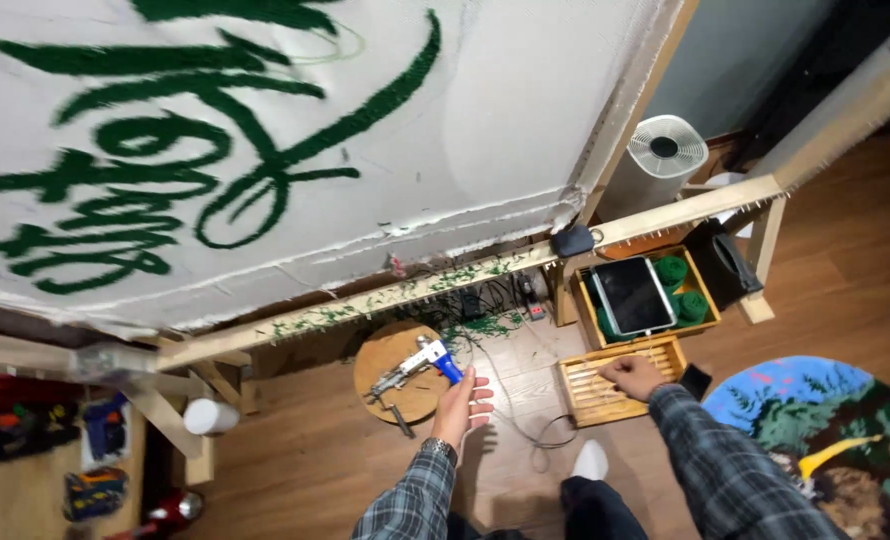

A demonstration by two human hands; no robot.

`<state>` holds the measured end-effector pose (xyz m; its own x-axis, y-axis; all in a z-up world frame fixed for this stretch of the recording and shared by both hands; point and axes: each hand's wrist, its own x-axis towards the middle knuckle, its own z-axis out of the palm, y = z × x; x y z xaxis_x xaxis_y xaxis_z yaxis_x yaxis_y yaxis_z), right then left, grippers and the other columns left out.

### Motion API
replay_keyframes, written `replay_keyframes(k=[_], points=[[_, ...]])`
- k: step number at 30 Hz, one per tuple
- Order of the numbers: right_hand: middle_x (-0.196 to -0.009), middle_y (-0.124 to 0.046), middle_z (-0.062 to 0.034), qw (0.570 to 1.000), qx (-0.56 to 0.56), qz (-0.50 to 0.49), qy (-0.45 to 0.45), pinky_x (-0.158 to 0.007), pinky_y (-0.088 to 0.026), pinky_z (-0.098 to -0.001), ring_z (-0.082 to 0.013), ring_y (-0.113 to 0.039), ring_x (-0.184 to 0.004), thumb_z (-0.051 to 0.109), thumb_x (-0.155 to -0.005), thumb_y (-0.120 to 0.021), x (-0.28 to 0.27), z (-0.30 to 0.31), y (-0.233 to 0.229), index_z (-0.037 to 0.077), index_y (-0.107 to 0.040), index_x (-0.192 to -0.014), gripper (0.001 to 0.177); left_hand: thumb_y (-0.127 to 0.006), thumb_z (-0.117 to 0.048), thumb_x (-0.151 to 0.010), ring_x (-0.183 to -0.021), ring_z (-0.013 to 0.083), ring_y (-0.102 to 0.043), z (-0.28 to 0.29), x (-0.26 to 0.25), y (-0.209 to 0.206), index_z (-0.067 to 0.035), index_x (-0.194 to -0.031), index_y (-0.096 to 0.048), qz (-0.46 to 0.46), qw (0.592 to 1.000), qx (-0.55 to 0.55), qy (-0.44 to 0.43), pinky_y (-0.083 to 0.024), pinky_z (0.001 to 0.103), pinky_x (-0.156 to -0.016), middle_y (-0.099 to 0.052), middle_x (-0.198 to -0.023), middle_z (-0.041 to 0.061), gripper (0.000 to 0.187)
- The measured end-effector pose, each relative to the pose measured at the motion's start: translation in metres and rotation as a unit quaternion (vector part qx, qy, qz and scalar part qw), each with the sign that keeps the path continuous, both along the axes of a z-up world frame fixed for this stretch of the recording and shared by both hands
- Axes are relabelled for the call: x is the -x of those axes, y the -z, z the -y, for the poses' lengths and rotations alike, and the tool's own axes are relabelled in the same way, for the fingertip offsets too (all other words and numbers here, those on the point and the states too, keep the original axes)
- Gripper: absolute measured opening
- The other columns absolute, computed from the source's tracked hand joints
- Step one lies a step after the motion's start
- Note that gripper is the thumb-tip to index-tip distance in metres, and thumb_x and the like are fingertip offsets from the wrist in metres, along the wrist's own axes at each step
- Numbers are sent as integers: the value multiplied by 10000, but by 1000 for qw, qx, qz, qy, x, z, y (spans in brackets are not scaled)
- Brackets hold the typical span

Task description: The person organizes yarn, cleans loose fibers from a tufted rug on a frame, moves a chair, and manages power cables and an adapter.

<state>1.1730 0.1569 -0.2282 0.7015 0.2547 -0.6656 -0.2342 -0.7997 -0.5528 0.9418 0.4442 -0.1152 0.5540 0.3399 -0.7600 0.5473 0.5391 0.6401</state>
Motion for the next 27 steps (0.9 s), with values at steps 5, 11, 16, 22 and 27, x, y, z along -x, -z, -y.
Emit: replay_keyframes(k=[5,11,16,22,27], points=[[-925,-836,-5,996,-83,-5,-43,-692,-597,-253,-121,-684,-679,200,-905,-731,-78,0,82,46,-857,-896,200,-385,-662,-942,-810,215,-696,57,-63,60,-33,-1277,-725,28,998,45,-33,-591,309,-705,-754,-1084,135,790],[-708,-557,-24,996,-22,-82,-5,-819,-618,-327,-173,-647,-721,319,-933,-794,-116,18,153,120,-572,-713,370,-185,-695,-944,-966,229,-699,97,-104,166,-82,-1207,-740,25,995,80,-54,-568,336,-783,-750,-1101,131,867],[-837,-705,-71,993,33,-103,56,-691,-568,-343,-196,-699,-779,344,-940,-749,-148,28,278,106,-685,-843,264,-252,-803,-824,-1422,295,-590,77,-135,282,-116,-1514,-564,0,998,35,44,-540,447,-1109,-568,-1569,161,1022],[-706,-607,25,999,-11,16,-28,-755,-472,-311,-130,-548,-711,390,-910,-785,-182,-15,470,147,-647,-760,317,-214,-730,-921,-836,111,-546,35,-193,423,-218,-1406,-673,-2,967,-127,223,-476,281,-765,-591,-927,-28,842],[-971,-798,-54,992,19,106,-67,-886,-567,-411,-269,-739,-995,480,-905,-691,-214,-93,565,182,-779,-1004,327,-573,-620,-901,-1389,294,-558,2,-248,539,-209,-1408,-627,49,928,-214,302,-431,490,-1170,-630,-1471,84,655]])
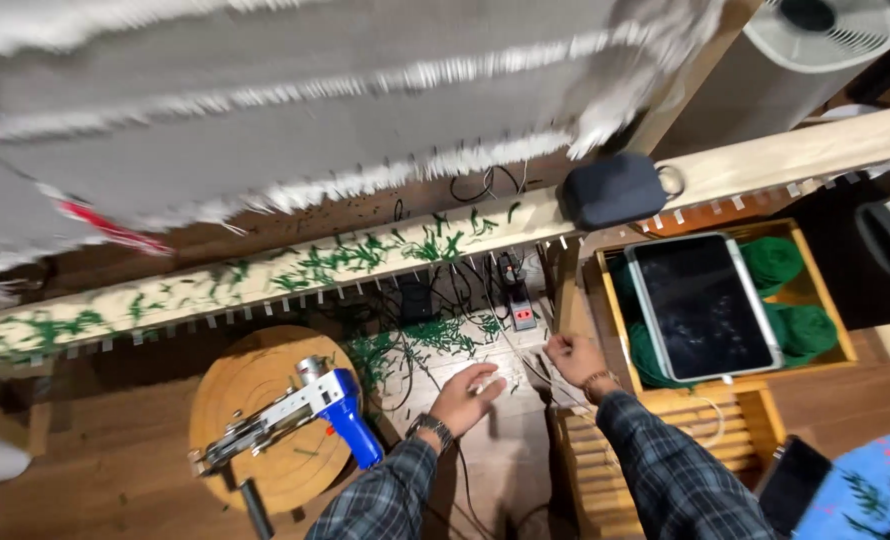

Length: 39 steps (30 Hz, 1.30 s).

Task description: The person organizes yarn, cleans loose fibers from a tufted rug on a frame, moves a chair, and manages power cables and an adapter.

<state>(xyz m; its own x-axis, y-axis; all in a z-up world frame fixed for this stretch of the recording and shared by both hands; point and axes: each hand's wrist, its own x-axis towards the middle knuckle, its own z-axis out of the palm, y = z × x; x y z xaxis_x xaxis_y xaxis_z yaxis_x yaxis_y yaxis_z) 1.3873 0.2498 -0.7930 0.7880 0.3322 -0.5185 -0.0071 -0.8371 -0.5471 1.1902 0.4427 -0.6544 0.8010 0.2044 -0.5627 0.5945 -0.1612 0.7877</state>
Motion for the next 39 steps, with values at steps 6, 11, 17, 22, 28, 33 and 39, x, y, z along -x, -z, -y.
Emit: replay_keyframes(k=[6,11,17,22,28,33,39], points=[[-1100,-772,-164,988,-19,142,-66,-950,-609,-464,-353,-727,-1122,286,-959,-623,-67,-68,126,97,-732,-1209,332,-574,-563,-852,-1513,274,-399,-17,-79,151,-233,-1534,-500,47,941,-237,238,-365,486,-1185,-493,-1597,35,761],[-1102,-740,-246,983,-30,173,-60,-937,-617,-490,-408,-714,-1126,246,-942,-671,-78,-100,131,-55,-720,-1183,388,-522,-574,-878,-1572,303,-270,-18,-134,175,-99,-1610,-396,31,908,-288,302,-212,470,-1202,-356,-1697,115,882],[-1029,-756,-217,976,-31,205,-65,-901,-626,-481,-398,-738,-1061,331,-969,-642,-77,-97,157,7,-731,-1182,398,-493,-605,-821,-1517,299,-341,-16,-169,240,-60,-1548,-460,27,834,-409,369,-267,495,-1137,-428,-1649,85,910],[-976,-754,-256,973,-6,222,-55,-868,-624,-522,-435,-742,-1016,352,-998,-608,-72,-92,155,-17,-755,-1111,413,-472,-639,-795,-1473,298,-416,-16,-172,246,-69,-1499,-534,55,827,-433,356,-303,502,-1102,-509,-1598,58,908],[-867,-733,-199,951,37,292,-98,-793,-630,-495,-394,-760,-915,304,-1019,-504,-61,-97,141,36,-676,-1053,321,-475,-567,-792,-1477,310,-367,-9,-169,221,-105,-1441,-607,10,846,-416,334,-252,547,-1113,-439,-1637,3,807],[-805,-724,-147,933,67,330,-125,-746,-629,-471,-364,-771,-858,324,-1028,-480,-68,-100,153,65,-631,-1018,300,-493,-555,-785,-1495,334,-351,-12,-176,247,-147,-1345,-704,3,863,-405,304,-251,582,-1123,-444,-1641,8,725],[-772,-724,-147,933,81,325,-133,-740,-624,-482,-377,-774,-829,352,-1029,-467,-72,-99,153,69,-620,-971,327,-468,-532,-817,-1561,362,-270,-18,-179,236,-200,-1442,-646,-27,872,-362,328,-179,640,-1187,-378,-1691,32,730]])
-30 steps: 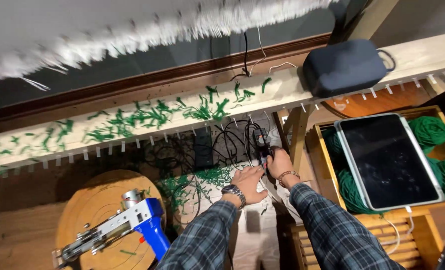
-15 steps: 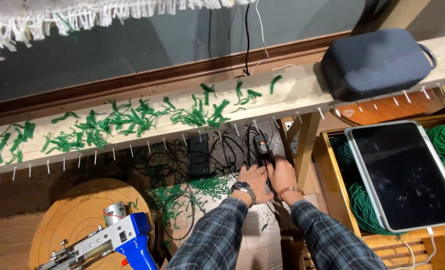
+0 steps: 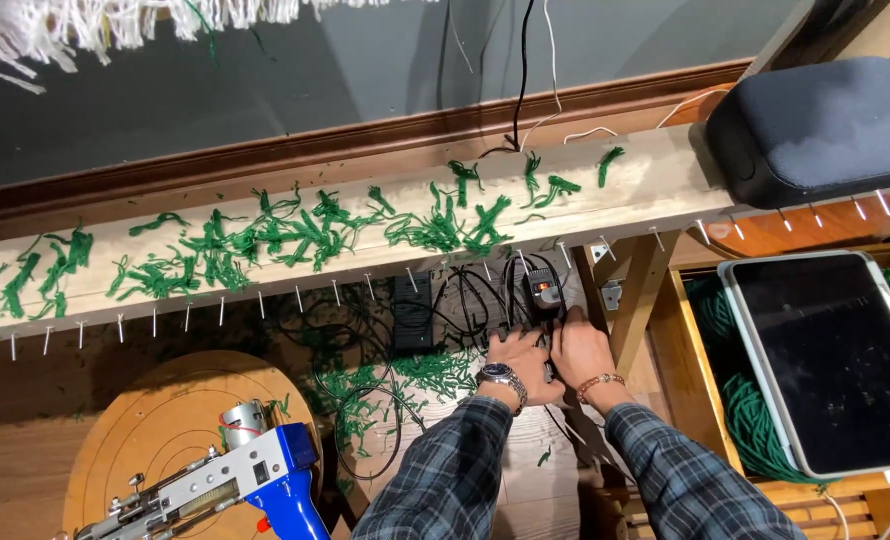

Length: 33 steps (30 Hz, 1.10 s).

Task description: The person organizes yarn, cleans loose fibers from a tufted rug on a frame, moves a chair, and manages power cables and an adapter.

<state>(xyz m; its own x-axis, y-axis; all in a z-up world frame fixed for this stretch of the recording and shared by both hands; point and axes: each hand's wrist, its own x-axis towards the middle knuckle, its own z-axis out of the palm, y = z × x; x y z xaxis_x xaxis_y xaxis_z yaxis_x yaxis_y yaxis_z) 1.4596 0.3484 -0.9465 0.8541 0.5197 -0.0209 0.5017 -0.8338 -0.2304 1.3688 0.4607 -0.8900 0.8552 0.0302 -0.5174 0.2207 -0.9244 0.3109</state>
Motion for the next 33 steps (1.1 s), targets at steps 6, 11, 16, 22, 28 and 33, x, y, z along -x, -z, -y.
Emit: replay_keyframes(k=[6,11,16,22,28,33], points=[[-789,-731,-213,999,-24,-35,-1,-786,-605,-533,-438,-755,-883,338,-1017,-476,-1,2,-16,26,-664,-934,373,-449,-539,-815,-1565,357,-262,-1,-2,12,-270,-1526,-546,12,1000,-16,-6,-167,656,-1187,-373,-1693,12,766],[-820,-732,-247,993,-94,-74,10,-786,-595,-546,-444,-744,-925,402,-1023,-524,-5,9,-13,35,-685,-967,404,-424,-540,-834,-1594,348,-217,-3,-2,-18,-283,-1586,-457,-11,1000,-9,5,-120,645,-1210,-342,-1715,15,795],[-929,-765,-197,974,-166,-133,75,-806,-616,-521,-416,-744,-970,430,-992,-608,0,8,-18,57,-731,-1044,396,-429,-536,-843,-1600,334,-214,-4,-4,-25,-293,-1577,-476,-30,999,-16,11,-114,644,-1216,-341,-1718,22,774],[-951,-735,-234,992,-91,-81,40,-844,-614,-544,-436,-736,-979,331,-1027,-511,11,2,-29,41,-691,-1057,342,-485,-476,-837,-1580,277,-288,1,-19,5,-210,-1522,-571,-46,998,-39,15,-122,631,-1250,-423,-1675,24,740],[-897,-681,-233,991,-98,-60,68,-809,-609,-583,-478,-717,-950,319,-1037,-482,10,-6,-27,21,-648,-1014,342,-532,-466,-809,-1545,291,-354,1,-11,-36,-131,-1474,-606,-36,998,-42,11,-92,659,-1251,-465,-1644,50,748],[-792,-701,-190,998,-27,-24,42,-765,-616,-567,-435,-751,-848,393,-1011,-472,14,-17,-38,68,-670,-853,412,-532,-480,-804,-1541,279,-365,-2,-22,26,-122,-1441,-630,-32,999,-41,13,-146,643,-1249,-497,-1621,36,737]])
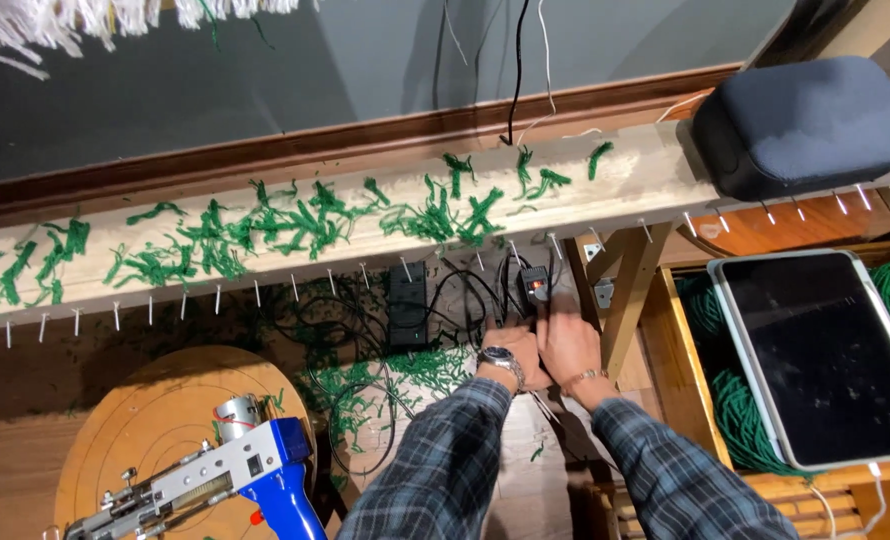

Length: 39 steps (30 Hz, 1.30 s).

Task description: The person organizes yarn, cleans loose fibers from a tufted rug on a frame, moves a chair, and manages power cables and an adapter.

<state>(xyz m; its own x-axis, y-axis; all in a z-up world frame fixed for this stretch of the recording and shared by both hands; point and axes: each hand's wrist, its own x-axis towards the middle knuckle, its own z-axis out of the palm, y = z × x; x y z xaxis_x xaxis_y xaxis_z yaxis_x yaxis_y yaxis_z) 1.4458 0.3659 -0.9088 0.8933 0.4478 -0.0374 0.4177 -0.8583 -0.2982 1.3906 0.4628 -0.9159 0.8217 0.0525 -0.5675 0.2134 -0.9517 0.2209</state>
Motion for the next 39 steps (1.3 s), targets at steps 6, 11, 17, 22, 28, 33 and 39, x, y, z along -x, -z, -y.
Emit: replay_keyframes(k=[6,11,17,22,28,33,39], points=[[-928,-755,-166,995,57,55,-63,-773,-641,-515,-381,-767,-909,383,-960,-519,-5,13,-12,85,-749,-1017,381,-533,-499,-824,-1458,261,-493,-4,13,-41,-139,-1376,-687,10,1000,4,4,-263,567,-1244,-595,-1535,50,677],[-1009,-703,-116,991,-7,85,-106,-740,-648,-461,-337,-748,-935,339,-1000,-545,4,19,-33,138,-680,-1244,344,-527,-529,-770,-1435,287,-515,-14,26,-40,-183,-1310,-727,50,998,-11,36,-209,611,-1228,-586,-1548,51,671],[-880,-713,-159,982,-138,88,-98,-753,-628,-461,-366,-741,-898,259,-984,-637,-2,35,-68,72,-734,-1083,233,-490,-379,-902,-1153,372,-709,-60,56,-68,-158,-1081,-752,144,980,112,-80,-560,517,-956,-768,-1135,130,387],[-971,-750,-72,920,-340,140,-140,-796,-596,-379,-290,-733,-908,36,-846,-687,5,61,-117,126,-672,-911,112,-494,-420,-865,-1048,326,-769,-118,81,-80,-184,-1049,-782,119,977,-11,-177,-610,477,-878,-802,-1044,83,415],[-1085,-792,-114,899,-424,56,-93,-838,-571,-385,-310,-753,-925,-29,-864,-697,36,82,-168,72,-507,-729,254,-669,-463,-922,-1365,446,-528,-166,86,-45,-101,-1435,-521,51,970,-25,-236,-520,605,-1063,-479,-1488,224,645],[-970,-787,-137,876,-471,-97,-36,-784,-581,-338,-144,-690,-831,20,-916,-726,34,88,-178,46,-516,-648,341,-635,-300,-953,-1270,413,-632,-174,89,20,-91,-1575,-384,43,976,-34,-213,-561,582,-1012,-619,-1345,240,703],[-810,-726,-180,850,-403,-327,86,-765,-630,-381,-236,-730,-763,224,-998,-709,49,92,-182,-37,-732,-844,304,-720,-283,-909,-1223,343,-630,-136,107,-16,-74,-1350,-626,162,952,-207,-156,-491,495,-1005,-666,-1278,215,496]])
